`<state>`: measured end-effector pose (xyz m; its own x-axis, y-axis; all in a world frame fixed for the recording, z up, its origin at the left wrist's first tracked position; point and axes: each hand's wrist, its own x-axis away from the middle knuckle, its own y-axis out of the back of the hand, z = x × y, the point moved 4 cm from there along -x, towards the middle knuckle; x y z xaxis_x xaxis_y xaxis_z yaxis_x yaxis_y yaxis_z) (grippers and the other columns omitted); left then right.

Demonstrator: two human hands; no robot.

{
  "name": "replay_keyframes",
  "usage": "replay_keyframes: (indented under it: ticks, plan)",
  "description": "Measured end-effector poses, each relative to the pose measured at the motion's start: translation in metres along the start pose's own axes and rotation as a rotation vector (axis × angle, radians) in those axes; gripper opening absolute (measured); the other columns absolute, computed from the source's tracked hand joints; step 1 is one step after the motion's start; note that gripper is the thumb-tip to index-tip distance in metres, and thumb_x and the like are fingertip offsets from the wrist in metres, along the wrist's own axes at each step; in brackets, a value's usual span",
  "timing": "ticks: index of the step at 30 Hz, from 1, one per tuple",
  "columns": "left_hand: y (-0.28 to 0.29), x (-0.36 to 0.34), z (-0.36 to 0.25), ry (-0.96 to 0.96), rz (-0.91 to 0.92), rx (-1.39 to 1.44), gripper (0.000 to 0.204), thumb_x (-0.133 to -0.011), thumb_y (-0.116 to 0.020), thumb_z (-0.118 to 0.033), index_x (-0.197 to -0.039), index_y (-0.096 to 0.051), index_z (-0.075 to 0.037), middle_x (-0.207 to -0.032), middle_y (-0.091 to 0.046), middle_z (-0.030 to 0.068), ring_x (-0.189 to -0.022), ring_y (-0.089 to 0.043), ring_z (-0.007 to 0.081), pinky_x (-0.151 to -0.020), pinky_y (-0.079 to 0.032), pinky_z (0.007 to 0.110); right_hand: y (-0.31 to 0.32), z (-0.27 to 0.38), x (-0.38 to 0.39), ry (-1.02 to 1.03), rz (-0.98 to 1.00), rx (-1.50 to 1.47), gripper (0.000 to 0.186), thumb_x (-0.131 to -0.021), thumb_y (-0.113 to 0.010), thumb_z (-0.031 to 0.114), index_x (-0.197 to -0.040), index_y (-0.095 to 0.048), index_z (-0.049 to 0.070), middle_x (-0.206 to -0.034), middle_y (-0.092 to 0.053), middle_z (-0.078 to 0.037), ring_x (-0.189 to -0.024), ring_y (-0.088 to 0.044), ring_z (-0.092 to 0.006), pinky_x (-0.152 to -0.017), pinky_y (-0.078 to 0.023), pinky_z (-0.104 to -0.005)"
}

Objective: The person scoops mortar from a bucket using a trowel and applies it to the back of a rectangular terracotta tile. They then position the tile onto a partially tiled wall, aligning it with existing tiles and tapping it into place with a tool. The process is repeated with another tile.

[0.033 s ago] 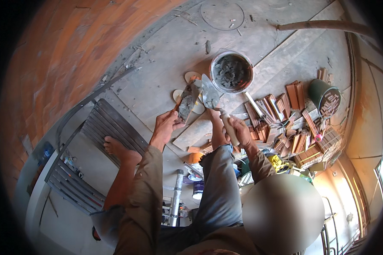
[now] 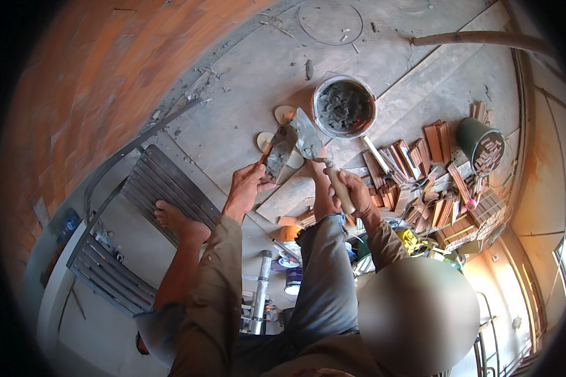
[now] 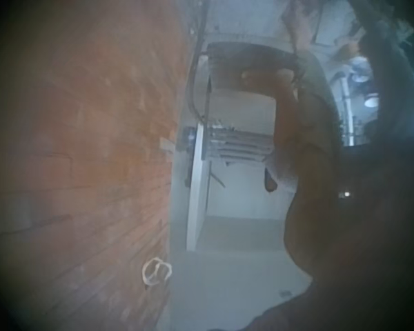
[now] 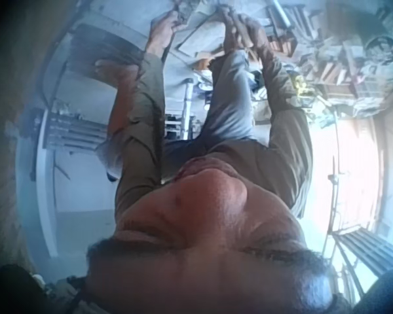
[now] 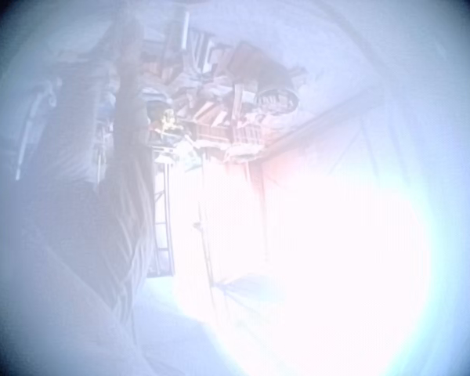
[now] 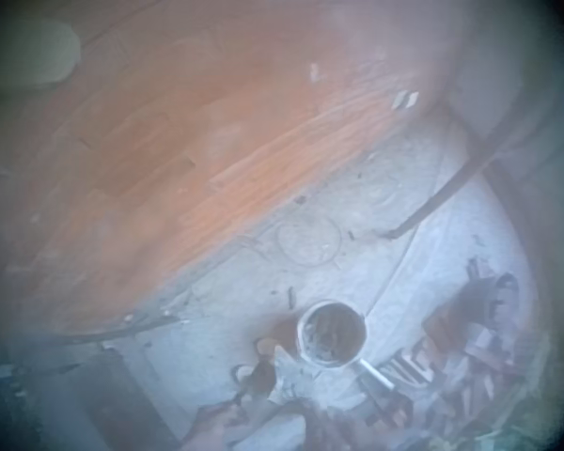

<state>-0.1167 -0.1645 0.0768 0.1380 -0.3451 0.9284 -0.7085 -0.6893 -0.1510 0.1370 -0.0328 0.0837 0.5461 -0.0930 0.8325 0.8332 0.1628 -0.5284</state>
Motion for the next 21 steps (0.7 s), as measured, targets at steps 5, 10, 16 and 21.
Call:
replay_keyframes:
  ticks: [5, 10, 16, 21]
  plan:
    - [-0.007, 0.003, -0.009, -0.022, 0.046, 0.015, 0.03, -0.101, -0.052, -0.02, -0.116, -0.062, 0.005, -0.089, -0.066, 0.0081, -0.077, -0.066, 0.0168, -0.077, -0.059, 0.033, 0.004, 0.001, 0.003, -0.154, 0.058, 0.085, 0.034, -0.102, -0.048, 0.031, -0.104, -0.06, -0.001, -0.073, -0.065, -0.01, -0.046, -0.058, -0.0151, -0.04, -0.047, -0.0254]
    - [0.007, 0.004, -0.004, 0.013, -0.019, -0.034, 0.03, -0.101, -0.053, -0.02, -0.114, -0.063, 0.005, -0.088, -0.066, 0.0091, -0.078, -0.067, 0.0177, -0.076, -0.059, 0.034, 0.031, -0.002, 0.043, -0.234, 0.056, 0.308, 0.034, -0.101, -0.049, 0.031, -0.101, -0.062, 0.0, -0.07, -0.064, -0.008, -0.048, -0.06, -0.0142, -0.043, -0.048, -0.0247]
    - [-0.003, 0.003, 0.013, 0.061, -0.066, 0.032, 0.029, -0.1, -0.054, -0.018, -0.113, -0.062, 0.007, -0.091, -0.066, 0.0117, -0.081, -0.067, 0.0214, -0.077, -0.06, 0.035, -0.012, -0.018, 0.025, 0.433, -0.267, 0.968, 0.027, -0.092, -0.06, 0.016, -0.115, -0.057, 0.0, -0.088, -0.066, -0.019, -0.077, -0.068, -0.0288, -0.066, -0.054, -0.04]
    - [-0.03, 0.007, 0.004, 0.125, -0.064, 0.19, 0.025, -0.1, -0.053, -0.016, -0.108, -0.061, 0.006, -0.094, -0.066, 0.0137, -0.086, -0.067, 0.0235, -0.079, -0.06, 0.036, -0.041, -0.048, -0.014, 0.851, -0.374, 1.263, 0.039, -0.09, -0.06, 0.014, -0.126, -0.047, 0.004, -0.109, -0.06, -0.025, -0.085, -0.063, -0.0424, -0.07, -0.051, -0.0484]
